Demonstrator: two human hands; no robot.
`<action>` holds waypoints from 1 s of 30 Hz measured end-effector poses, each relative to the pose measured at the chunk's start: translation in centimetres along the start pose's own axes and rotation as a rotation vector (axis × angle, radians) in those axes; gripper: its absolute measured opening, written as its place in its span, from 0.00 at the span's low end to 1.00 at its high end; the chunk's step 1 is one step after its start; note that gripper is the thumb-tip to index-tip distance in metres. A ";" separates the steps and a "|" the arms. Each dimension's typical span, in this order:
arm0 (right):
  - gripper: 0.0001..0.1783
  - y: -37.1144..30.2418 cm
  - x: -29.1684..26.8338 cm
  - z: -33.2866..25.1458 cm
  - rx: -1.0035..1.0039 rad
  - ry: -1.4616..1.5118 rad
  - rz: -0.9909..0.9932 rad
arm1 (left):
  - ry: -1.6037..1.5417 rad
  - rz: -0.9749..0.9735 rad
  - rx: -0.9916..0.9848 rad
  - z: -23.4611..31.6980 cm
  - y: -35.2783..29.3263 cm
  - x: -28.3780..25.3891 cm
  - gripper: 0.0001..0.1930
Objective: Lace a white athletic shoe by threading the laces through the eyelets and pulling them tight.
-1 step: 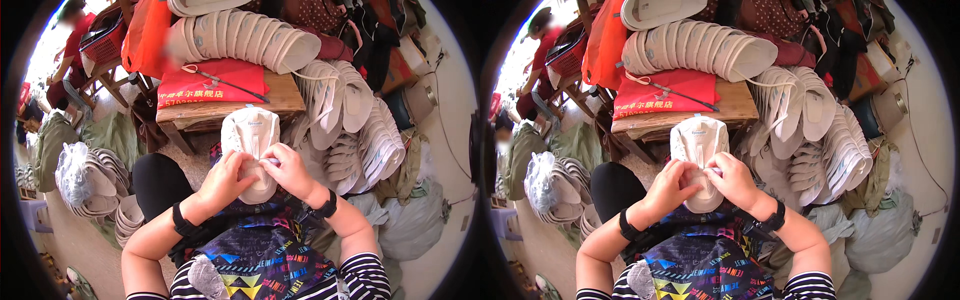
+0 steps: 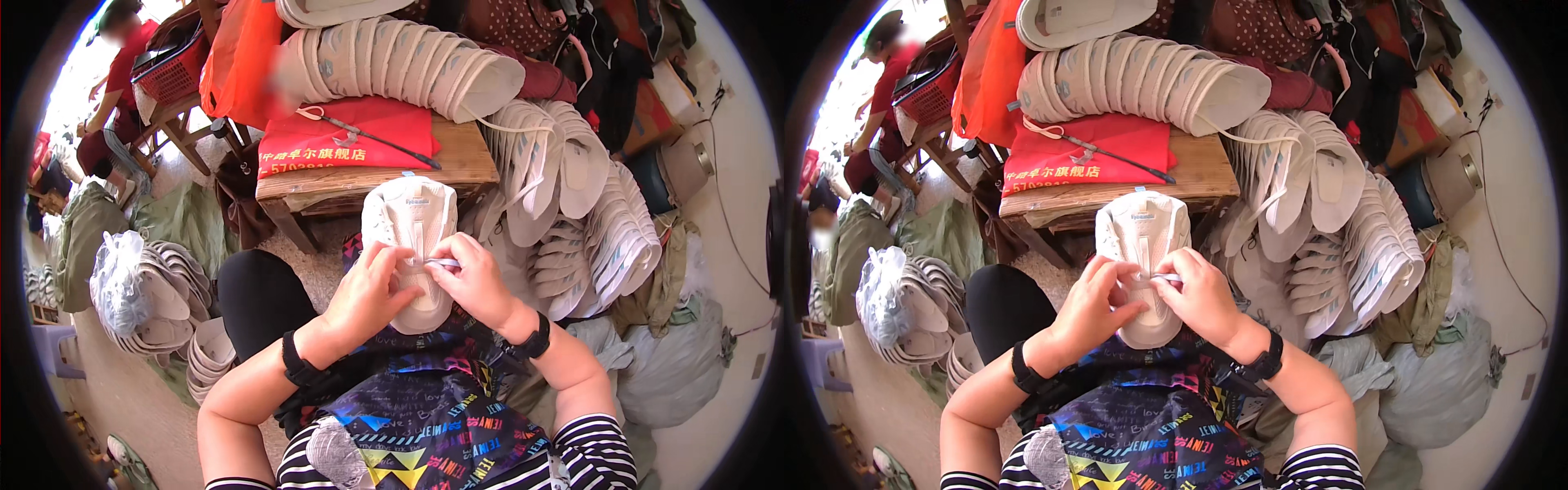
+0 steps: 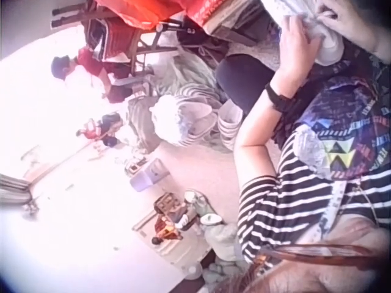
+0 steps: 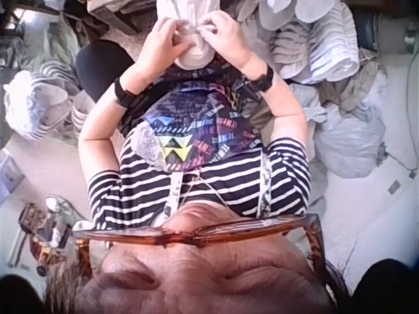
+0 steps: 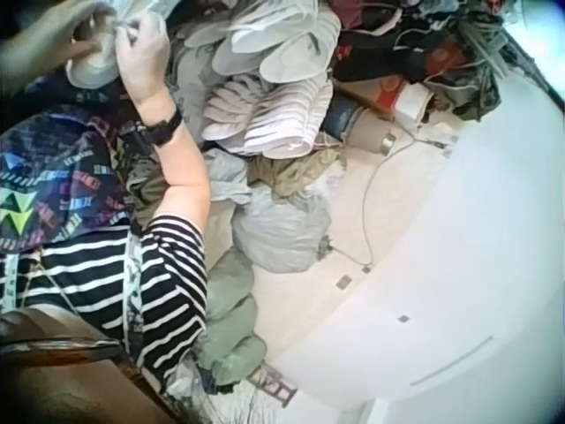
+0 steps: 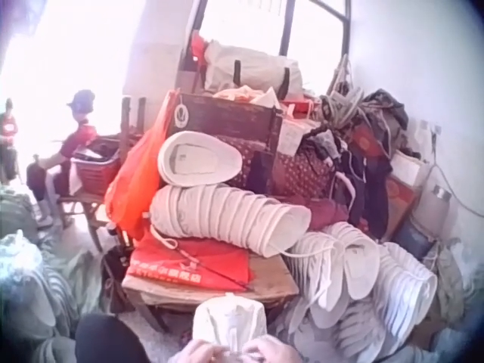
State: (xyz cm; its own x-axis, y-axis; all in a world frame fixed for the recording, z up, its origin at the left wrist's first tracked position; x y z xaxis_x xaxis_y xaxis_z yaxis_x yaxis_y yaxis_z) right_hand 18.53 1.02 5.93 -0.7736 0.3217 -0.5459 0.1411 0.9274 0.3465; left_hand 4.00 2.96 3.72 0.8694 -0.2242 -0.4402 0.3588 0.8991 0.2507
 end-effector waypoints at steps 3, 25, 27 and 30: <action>0.08 -0.4 -0.1 -0.3 -0.069 -0.156 0.009 | -0.052 0.176 0.164 1.8 0.1 -1.4 0.19; 0.06 -2.0 -9.0 7.3 -0.182 -0.650 0.089 | -1.177 0.429 -0.594 -11.7 -6.0 -23.3 0.02; 0.05 -2.8 -11.6 13.3 0.068 -0.659 0.158 | -1.637 0.782 -0.669 -22.0 -12.1 -32.9 0.05; 0.06 -4.5 -14.1 20.1 0.714 -0.281 0.224 | -1.419 1.298 -0.836 -37.6 -29.5 -49.2 0.08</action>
State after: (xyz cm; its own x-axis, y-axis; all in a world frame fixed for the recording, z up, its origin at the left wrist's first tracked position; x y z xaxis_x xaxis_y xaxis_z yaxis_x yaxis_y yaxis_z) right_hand 41.20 -3.83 -3.30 -0.5085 0.4628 -0.7261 0.7101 0.7024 -0.0497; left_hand -62.18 1.57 -14.41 0.1816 0.8239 0.5368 -0.3772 0.5625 -0.7357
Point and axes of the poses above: each hand's wrist, its own y-axis towards the middle knuckle, its own x-axis out of the palm, z = x × y, the point moved 9 cm from there along y, towards the middle knuckle, and after that the axes turned 13 degrees about z, right-handed, at the moved point
